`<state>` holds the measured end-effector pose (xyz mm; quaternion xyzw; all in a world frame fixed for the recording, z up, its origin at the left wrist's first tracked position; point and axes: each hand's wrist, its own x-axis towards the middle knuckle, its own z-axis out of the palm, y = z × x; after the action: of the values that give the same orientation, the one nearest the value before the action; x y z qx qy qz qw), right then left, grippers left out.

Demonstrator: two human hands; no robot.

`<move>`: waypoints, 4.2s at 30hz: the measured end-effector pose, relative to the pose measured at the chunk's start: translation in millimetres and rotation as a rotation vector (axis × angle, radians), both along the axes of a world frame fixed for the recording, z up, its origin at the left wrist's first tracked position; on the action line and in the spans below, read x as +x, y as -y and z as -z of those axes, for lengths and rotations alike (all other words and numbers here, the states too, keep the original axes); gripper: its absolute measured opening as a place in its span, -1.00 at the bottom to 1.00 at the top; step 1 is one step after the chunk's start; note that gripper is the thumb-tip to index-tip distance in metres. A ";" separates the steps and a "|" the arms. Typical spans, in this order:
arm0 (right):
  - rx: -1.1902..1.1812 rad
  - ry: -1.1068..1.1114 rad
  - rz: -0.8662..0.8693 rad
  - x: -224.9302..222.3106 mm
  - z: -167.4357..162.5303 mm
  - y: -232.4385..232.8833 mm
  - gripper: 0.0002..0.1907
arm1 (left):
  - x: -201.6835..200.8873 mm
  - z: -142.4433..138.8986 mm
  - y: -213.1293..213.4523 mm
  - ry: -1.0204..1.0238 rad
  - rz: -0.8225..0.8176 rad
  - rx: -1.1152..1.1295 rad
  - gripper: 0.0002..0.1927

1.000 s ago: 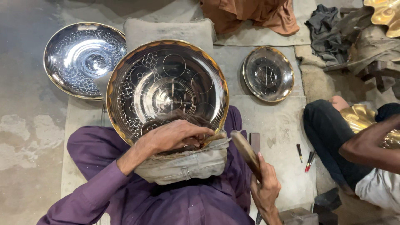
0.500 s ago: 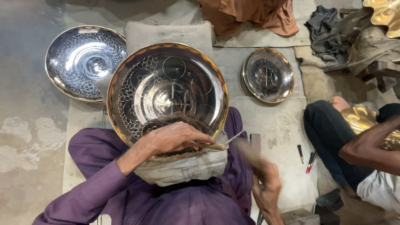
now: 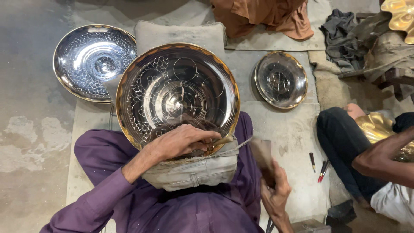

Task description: The person sits cross-legged on the floor with a large engraved brass tray resting on a cushion on their lap. They hold a small punch against the tray's decorative pattern with one hand and repeatedly strike it with a wooden mallet held in the other hand, repositioning the punch across the tray surface to work the design.

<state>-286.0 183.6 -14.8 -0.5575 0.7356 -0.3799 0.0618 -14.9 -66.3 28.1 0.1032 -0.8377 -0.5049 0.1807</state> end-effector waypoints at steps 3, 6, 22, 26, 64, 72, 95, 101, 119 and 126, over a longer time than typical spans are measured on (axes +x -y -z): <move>0.021 -0.042 0.003 -2.3 -0.7 -1.7 -0.21 | 1.7 2.8 -0.5 0.035 0.001 0.006 -0.49; 0.056 0.102 0.126 -4.8 6.4 -3.3 -0.20 | 1.4 8.1 -0.4 -0.015 0.006 -0.073 -0.48; 0.333 -0.163 0.022 -4.8 -11.5 11.2 -0.12 | 3.2 16.3 -20.8 -0.034 -0.313 -0.021 -0.44; 0.280 -0.095 -0.108 -15.7 -26.2 28.8 -0.13 | 5.0 14.2 -43.4 -0.010 -0.604 0.307 -0.53; 0.315 -0.448 -0.199 -18.8 -120.9 85.9 -0.16 | -0.7 12.0 -18.1 -0.082 -0.260 0.140 -0.45; 0.204 -0.350 -0.120 -20.0 -69.5 47.5 -0.19 | -1.6 12.6 -6.8 -0.066 -0.085 0.101 -0.43; -0.010 -0.414 -0.123 -30.7 -6.3 -10.1 -0.40 | -6.0 3.9 1.9 0.050 0.117 0.000 -0.52; 0.086 -0.054 0.043 -23.9 12.5 -17.9 -0.40 | -11.7 -1.2 -0.2 0.226 0.107 0.001 -0.47; 0.042 -0.267 -0.033 -22.2 14.9 -15.4 -0.45 | -9.4 17.0 4.0 -0.071 0.111 -0.100 -0.47; 0.030 -0.124 0.010 -14.9 8.9 -11.1 -0.42 | -8.2 9.1 -1.9 0.226 0.070 -0.155 -0.51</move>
<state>-300.9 194.7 -23.7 -0.5751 0.7464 -0.3339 0.0227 -23.1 -64.5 19.0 0.1159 -0.8923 -0.4299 0.0747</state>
